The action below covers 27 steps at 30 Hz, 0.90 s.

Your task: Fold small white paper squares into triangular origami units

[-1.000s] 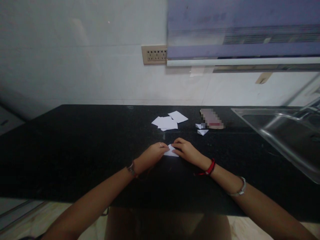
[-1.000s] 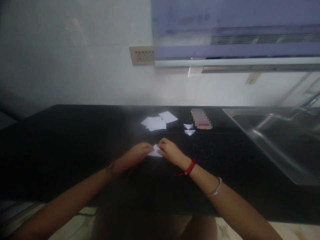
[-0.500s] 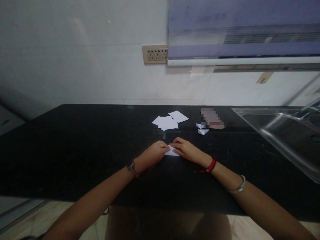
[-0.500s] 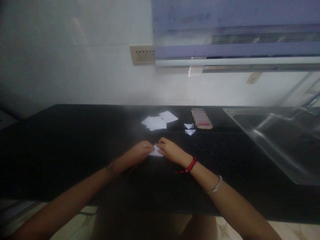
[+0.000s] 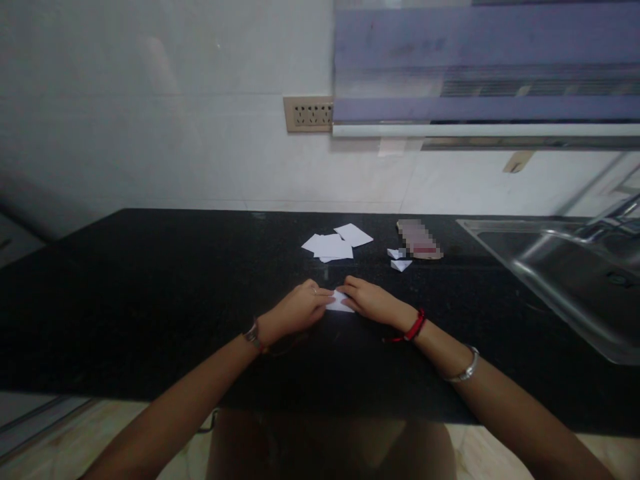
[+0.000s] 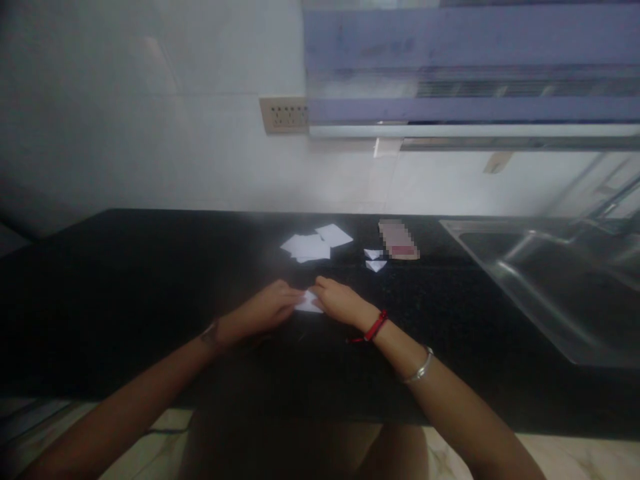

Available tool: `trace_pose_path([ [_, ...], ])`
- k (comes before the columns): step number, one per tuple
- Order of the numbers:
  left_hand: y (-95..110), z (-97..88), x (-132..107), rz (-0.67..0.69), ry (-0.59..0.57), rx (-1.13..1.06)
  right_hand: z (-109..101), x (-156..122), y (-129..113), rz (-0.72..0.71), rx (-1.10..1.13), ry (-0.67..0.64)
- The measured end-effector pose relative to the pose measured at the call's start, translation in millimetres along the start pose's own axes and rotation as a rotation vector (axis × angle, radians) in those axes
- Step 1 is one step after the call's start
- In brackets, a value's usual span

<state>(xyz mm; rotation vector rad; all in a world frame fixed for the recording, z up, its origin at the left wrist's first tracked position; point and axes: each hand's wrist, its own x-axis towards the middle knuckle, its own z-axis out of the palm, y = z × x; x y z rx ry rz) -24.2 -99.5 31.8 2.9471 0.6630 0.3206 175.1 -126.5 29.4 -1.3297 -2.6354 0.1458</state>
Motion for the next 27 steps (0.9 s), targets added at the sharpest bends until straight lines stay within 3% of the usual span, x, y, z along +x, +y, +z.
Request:
trace_pose_path([
  [10,3.5,-21.1,-6.1,-0.063,-0.117,0.039,-2.4,-1.6,-1.1,0.002,-0.018,-0.012],
  [18,-2.9,-8.2,-3.3,-0.043,-0.069,0.029,1.2,-7.2,3.9,-0.050,0.049,0.039],
  [27,-12.2,4.7,1.0,0.002,-0.020,0.002,-4.7,-10.6,-0.6,-0.098,0.071,-0.007],
])
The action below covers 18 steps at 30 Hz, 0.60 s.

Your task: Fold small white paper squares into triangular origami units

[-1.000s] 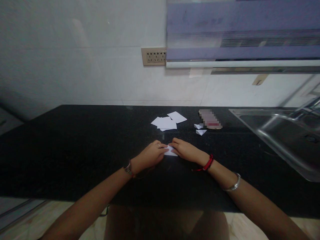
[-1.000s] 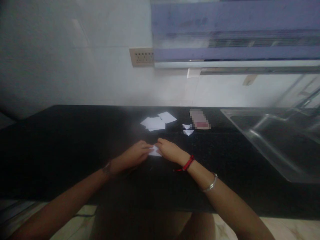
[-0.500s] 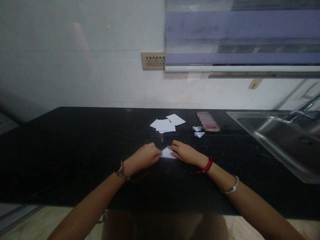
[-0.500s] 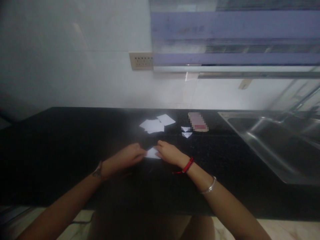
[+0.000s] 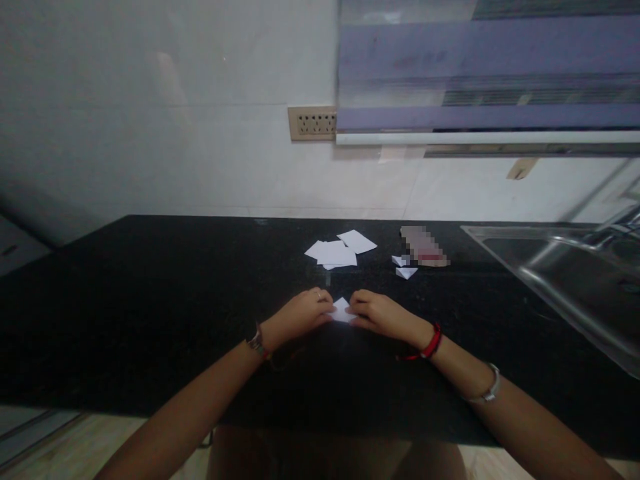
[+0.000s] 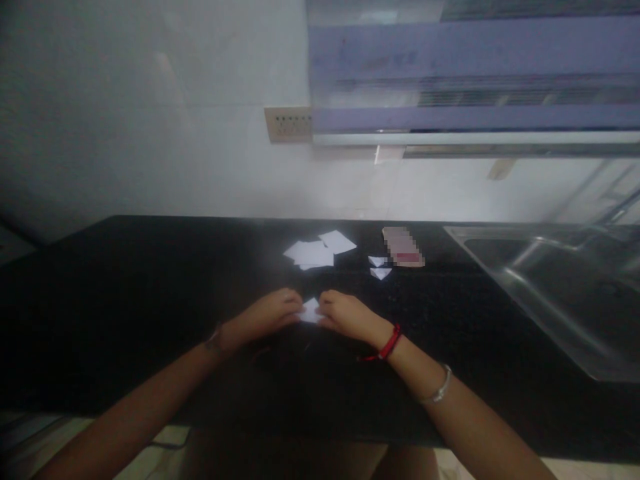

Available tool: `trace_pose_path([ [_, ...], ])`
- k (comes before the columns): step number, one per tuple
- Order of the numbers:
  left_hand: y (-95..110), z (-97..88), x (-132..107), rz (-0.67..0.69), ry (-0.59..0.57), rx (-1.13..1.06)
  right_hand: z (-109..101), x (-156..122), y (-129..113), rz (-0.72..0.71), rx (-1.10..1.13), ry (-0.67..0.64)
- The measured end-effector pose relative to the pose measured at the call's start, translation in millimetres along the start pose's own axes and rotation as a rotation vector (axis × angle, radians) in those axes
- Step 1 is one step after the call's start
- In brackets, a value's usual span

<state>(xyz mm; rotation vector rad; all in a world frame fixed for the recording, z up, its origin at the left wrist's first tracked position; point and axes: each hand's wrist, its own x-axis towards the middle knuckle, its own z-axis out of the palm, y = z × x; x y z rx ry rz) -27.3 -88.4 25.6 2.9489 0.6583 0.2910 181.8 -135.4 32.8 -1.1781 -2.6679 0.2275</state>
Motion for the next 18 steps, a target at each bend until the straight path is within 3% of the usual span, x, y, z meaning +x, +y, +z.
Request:
trace_pose_path([
  [10,-5.1,1.3,2.5,0.018,-0.011,-0.060,-2.0,0.3,5.0,0.002,0.147,0.035],
  [18,0.2,0.1,4.6,0.024,-0.001,0.097,0.4,4.5,3.3,0.014,0.078,0.052],
])
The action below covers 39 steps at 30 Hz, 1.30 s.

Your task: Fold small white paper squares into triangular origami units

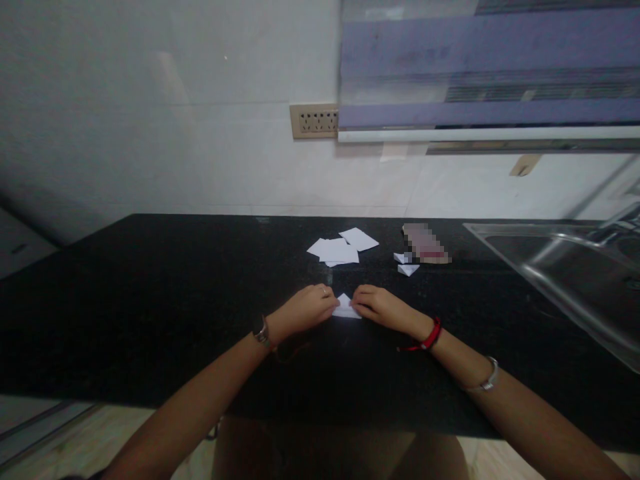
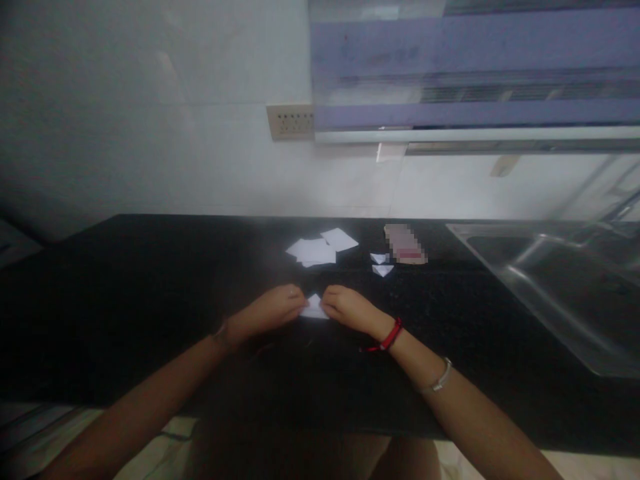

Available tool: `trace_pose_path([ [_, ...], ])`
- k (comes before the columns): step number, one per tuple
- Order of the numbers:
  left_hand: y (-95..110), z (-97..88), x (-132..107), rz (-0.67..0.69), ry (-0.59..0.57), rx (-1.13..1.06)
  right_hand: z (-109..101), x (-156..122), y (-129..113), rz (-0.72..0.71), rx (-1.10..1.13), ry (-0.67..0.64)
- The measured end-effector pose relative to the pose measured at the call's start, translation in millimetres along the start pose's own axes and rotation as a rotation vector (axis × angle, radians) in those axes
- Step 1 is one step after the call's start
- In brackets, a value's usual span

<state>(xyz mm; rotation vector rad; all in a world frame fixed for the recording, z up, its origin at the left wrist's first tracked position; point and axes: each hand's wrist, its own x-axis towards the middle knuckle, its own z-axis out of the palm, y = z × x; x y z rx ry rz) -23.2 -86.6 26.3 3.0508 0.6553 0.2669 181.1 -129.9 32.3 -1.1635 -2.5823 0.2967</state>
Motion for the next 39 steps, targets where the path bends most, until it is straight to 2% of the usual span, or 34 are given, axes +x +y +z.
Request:
trace_pose_path([
  [6,6.4,-0.2,1.4,-0.004,-0.001,0.098,2.7,-1.6,-2.5,0.006,-0.084,0.005],
  [10,2.1,8.4,4.9,-0.060,0.062,-0.071,6.8,0.5,-3.2,0.050,-0.046,0.056],
  [13,-3.3,18.2,7.8,-0.114,0.135,-0.228,8.6,3.5,-3.6,0.136,0.051,0.100],
  [17,-6.4,28.7,10.4,-0.217,0.208,-0.306,8.8,6.2,-4.2,0.241,0.086,0.103],
  [23,-4.1,33.9,11.0,-0.317,0.195,-0.262,9.7,8.6,-1.5,0.306,0.100,0.104],
  [29,-2.3,34.1,12.4,-0.387,0.169,-0.202,12.7,11.9,4.4,0.394,0.230,0.104],
  [32,-0.5,29.5,13.1,-0.351,0.192,-0.170,12.5,12.8,4.6,0.392,0.244,0.105],
  [34,1.0,24.0,12.1,-0.280,0.190,-0.128,11.5,13.2,3.7,0.369,0.200,0.105],
  [37,3.4,14.2,7.6,-0.138,0.071,-0.064,10.1,13.1,1.1,0.315,0.112,0.123],
  [39,5.2,7.9,3.5,-0.101,0.008,-0.005,9.5,12.2,-1.2,0.272,0.075,0.135],
])
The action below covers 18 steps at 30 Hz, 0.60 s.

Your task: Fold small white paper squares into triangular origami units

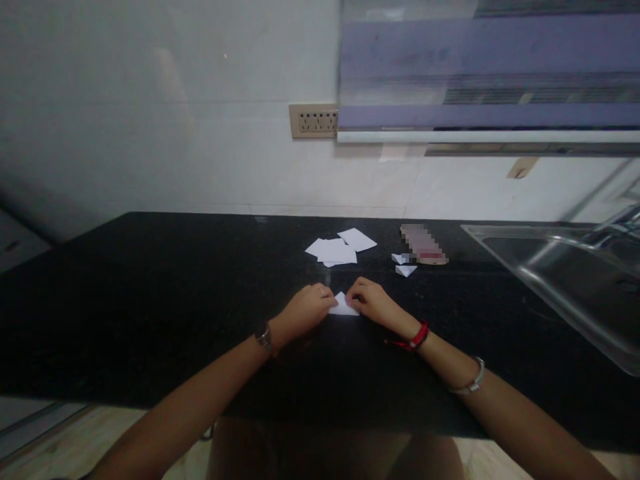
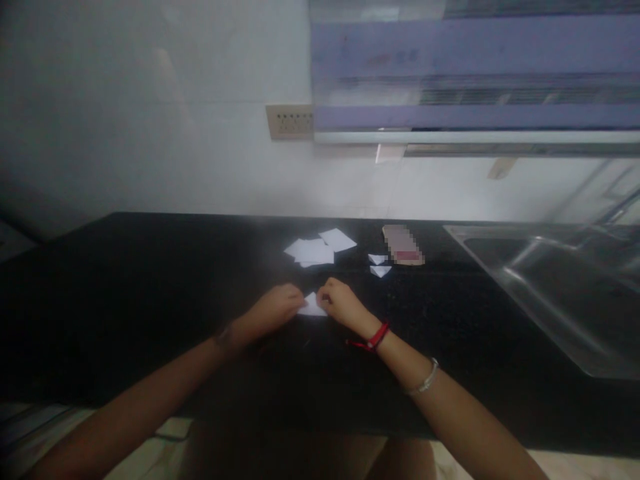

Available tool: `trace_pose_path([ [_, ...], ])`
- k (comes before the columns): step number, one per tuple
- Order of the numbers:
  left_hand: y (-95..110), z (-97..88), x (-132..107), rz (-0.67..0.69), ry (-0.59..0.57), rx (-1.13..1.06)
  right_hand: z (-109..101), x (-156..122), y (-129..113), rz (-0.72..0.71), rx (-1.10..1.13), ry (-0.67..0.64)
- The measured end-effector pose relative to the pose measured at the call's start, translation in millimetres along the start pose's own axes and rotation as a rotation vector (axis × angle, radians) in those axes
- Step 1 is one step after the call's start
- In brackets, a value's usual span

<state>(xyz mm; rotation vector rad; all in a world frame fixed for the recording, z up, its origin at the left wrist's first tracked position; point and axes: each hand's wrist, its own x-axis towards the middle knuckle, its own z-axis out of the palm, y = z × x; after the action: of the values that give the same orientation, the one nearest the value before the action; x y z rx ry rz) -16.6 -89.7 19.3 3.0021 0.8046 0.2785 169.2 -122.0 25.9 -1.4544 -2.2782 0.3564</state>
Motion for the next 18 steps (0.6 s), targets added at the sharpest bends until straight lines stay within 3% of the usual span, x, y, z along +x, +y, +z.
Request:
trace_pose_path([
  [9,0.4,-16.0,-6.9,0.082,-0.080,0.031,-8.6,-10.1,1.9,-0.284,-0.272,-0.132],
  [18,-2.2,-16.1,-7.5,0.100,-0.090,-0.003,-11.6,-11.0,3.8,-0.312,-0.257,-0.187],
])
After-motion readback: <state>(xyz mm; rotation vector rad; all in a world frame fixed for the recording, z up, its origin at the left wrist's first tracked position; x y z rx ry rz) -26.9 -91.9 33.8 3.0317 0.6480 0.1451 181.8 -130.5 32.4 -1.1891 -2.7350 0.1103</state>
